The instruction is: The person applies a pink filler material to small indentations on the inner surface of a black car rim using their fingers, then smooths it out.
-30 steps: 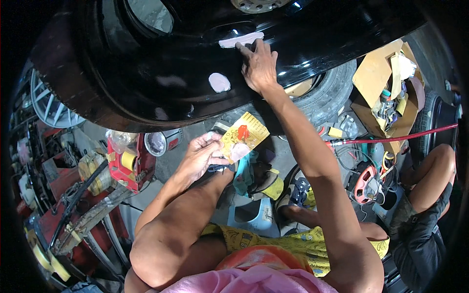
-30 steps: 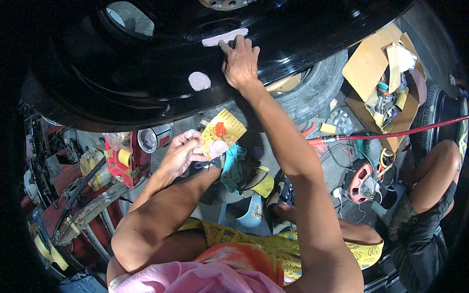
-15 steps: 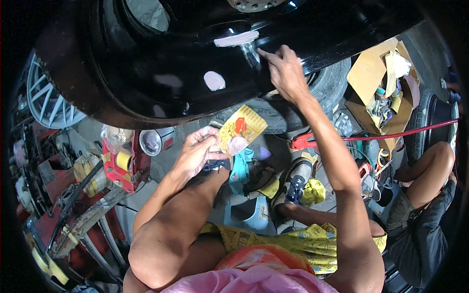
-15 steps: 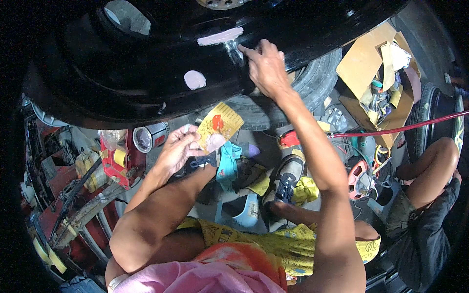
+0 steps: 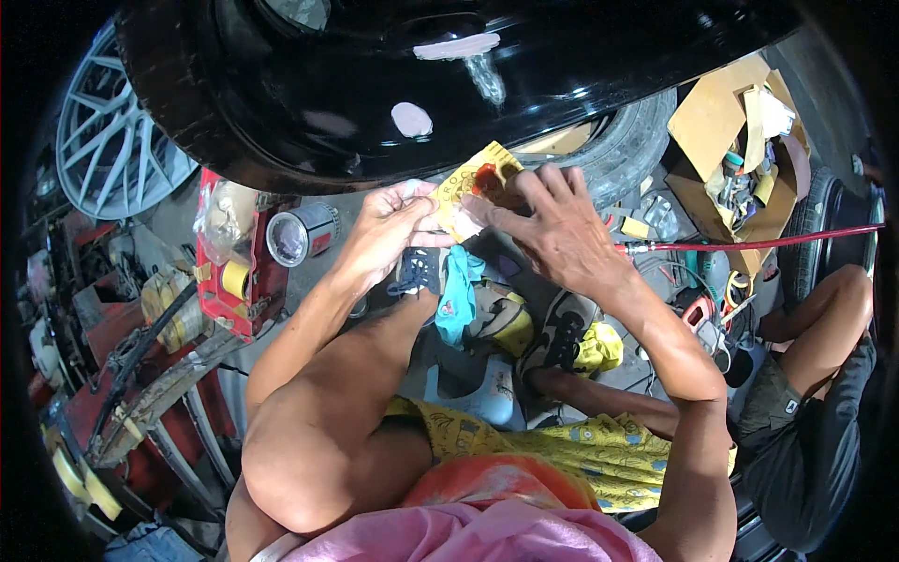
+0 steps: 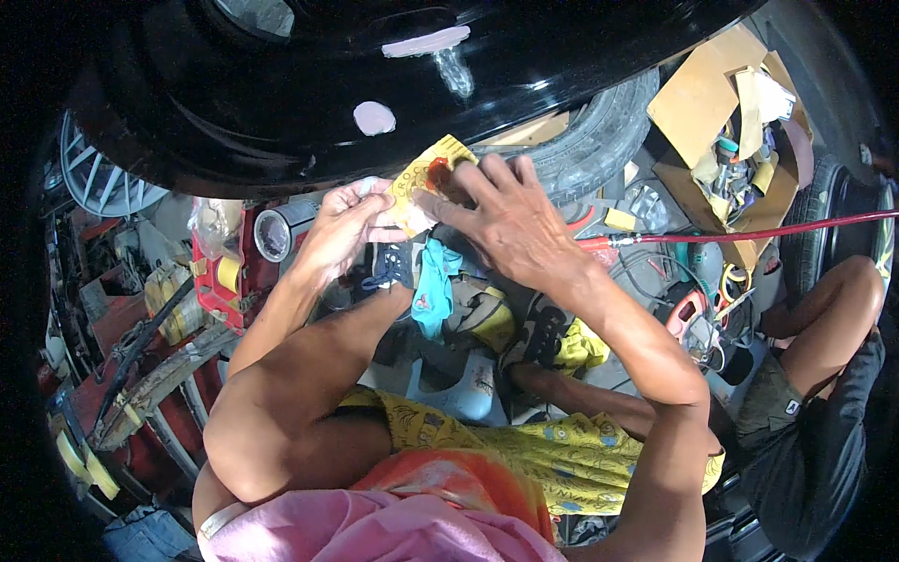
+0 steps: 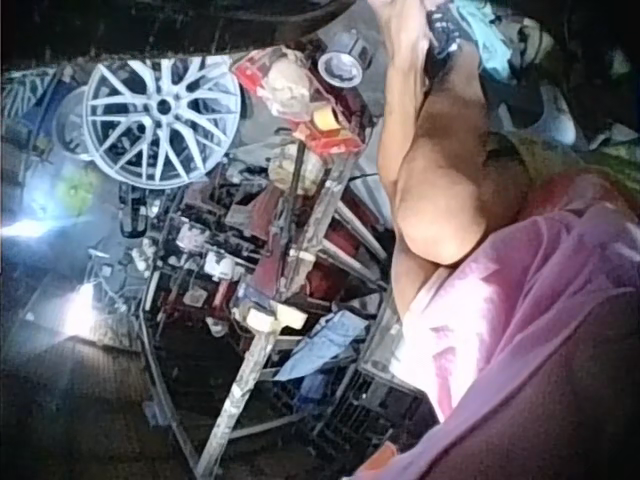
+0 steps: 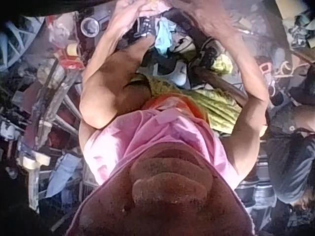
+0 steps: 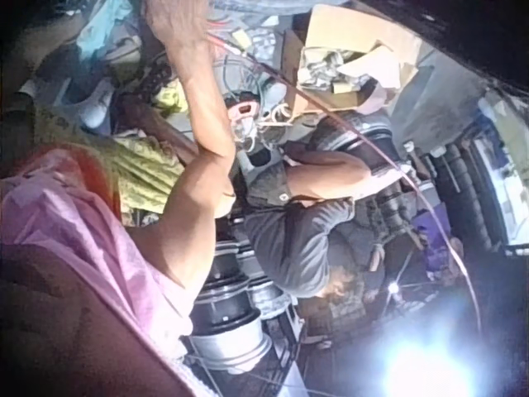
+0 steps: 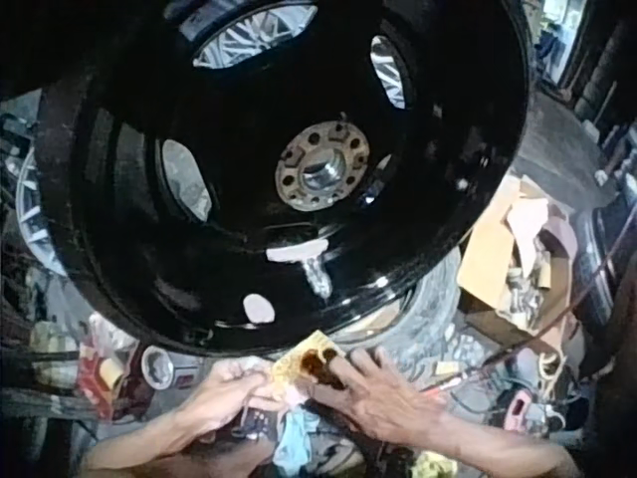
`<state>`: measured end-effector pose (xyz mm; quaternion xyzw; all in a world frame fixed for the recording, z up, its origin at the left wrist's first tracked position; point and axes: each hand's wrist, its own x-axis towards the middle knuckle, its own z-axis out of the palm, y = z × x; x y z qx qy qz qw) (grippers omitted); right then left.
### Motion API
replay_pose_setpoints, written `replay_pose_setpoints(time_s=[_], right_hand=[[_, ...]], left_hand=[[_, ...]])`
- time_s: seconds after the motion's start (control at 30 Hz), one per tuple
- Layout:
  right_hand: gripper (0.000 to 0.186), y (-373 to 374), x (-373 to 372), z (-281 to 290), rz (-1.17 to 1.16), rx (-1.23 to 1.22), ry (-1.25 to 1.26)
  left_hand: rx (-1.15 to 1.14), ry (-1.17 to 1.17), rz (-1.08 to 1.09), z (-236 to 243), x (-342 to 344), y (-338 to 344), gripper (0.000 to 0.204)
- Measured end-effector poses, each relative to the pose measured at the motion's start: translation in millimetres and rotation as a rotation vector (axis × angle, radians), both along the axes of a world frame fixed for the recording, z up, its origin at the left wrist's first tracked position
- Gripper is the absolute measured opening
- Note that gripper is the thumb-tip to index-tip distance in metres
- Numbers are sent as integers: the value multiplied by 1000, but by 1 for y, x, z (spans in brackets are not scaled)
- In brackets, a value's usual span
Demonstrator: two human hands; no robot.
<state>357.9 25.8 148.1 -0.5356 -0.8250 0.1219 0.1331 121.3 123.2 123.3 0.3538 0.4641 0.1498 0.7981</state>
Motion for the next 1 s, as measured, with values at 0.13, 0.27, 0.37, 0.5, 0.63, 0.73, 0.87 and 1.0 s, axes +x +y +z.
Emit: replay_pose_setpoints(time_s=[0.13,0.27,0.37,0.5,0.63,0.73,0.87,1.0], right_hand=[[47,1,-5,-7,24,47,-53],[32,-4,-7,1,-1,-16,52],[28,0,0,13,-2,-254,303],[29,49,34,-17,-137,-63,619],[46,124,60,-100,-259,105,292],[53,151,50,-125,-344,192,-22],[56,150,41,-133,-339,289,-180],[54,115,47,-122,-227,216,-203]], left_hand=[[-25,20,-14,-3,3,0,19],[-157,13,80,-19,-2,-10,17],[-162,42,124,-23,-15,-12,18],[-206,96,75,-26,-24,-16,18],[-256,38,28,-24,-12,-20,13],[-251,21,30,-26,-16,-18,12],[-247,44,34,-19,-20,-17,13],[-227,59,32,-24,-29,-17,14]])
